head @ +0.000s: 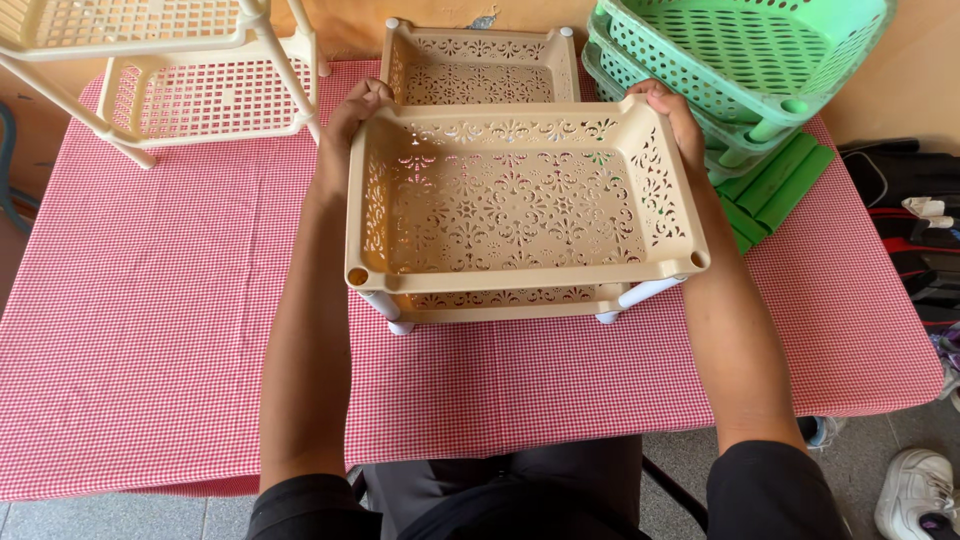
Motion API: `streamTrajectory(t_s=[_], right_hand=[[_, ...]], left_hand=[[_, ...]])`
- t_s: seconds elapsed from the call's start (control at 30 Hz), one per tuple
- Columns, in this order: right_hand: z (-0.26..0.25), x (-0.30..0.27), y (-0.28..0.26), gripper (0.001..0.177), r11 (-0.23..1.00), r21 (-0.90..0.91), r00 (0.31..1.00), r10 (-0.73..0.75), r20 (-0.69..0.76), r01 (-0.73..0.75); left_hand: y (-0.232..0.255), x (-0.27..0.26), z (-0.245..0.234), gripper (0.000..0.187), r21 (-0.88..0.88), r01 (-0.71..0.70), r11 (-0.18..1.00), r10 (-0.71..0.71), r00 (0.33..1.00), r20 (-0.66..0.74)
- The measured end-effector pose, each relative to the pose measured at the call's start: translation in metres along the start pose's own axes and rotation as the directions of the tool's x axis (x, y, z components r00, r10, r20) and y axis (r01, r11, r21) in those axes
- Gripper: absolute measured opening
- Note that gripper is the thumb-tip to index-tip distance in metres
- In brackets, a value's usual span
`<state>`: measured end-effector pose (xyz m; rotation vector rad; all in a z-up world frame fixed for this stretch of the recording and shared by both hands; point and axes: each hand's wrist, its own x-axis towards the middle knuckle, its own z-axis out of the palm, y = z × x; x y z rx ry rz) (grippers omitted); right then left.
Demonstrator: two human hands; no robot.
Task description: The person assembles a beige plastic three-tier storage rack by inserting white poles into the corner holes of each tray and stacking the trays vertically. The person aligns and secures each tier, then places the completed rack on the table.
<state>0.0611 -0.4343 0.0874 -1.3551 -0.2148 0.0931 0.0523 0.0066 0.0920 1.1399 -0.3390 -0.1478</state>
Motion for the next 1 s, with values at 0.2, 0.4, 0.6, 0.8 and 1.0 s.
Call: streamTrajectory(t_s=[0.2,0.4,0.6,0.8,1.0], right_hand=[[-0.013,0.015,0.024,0.039,0.990,0.141,0.999,-0.007,0.043,0.001],[-0.018,0.025,0.047,0.038,0.958,0.281,0.979,0.100,-0.176,-0.048],[-0.014,0.023,0.052,0.031,0.925,0.371,0.983,-0.009,-0.184,0.078],[-0.014,0.025,0.059,0.024,0.949,0.228,0.959,-0.162,-0.234,0.216],[-0.009,0.021,0.054,0.023,0.942,0.313,0.962,-0.032,-0.270,0.119]], left_hand=[[-0.029,0.011,-0.019,0.046,0.004,0.097,0.995,-0.096,0.989,-0.110],[-0.053,0.030,-0.042,0.067,0.261,0.073,0.963,-0.023,0.981,-0.192],[-0.081,0.033,-0.067,0.033,0.459,-0.299,0.836,0.318,0.947,0.037],[-0.076,0.037,-0.051,0.028,0.309,-0.591,0.745,0.545,0.807,0.229],[-0.050,0.026,-0.023,0.027,-0.043,-0.170,0.985,0.167,0.984,-0.054]])
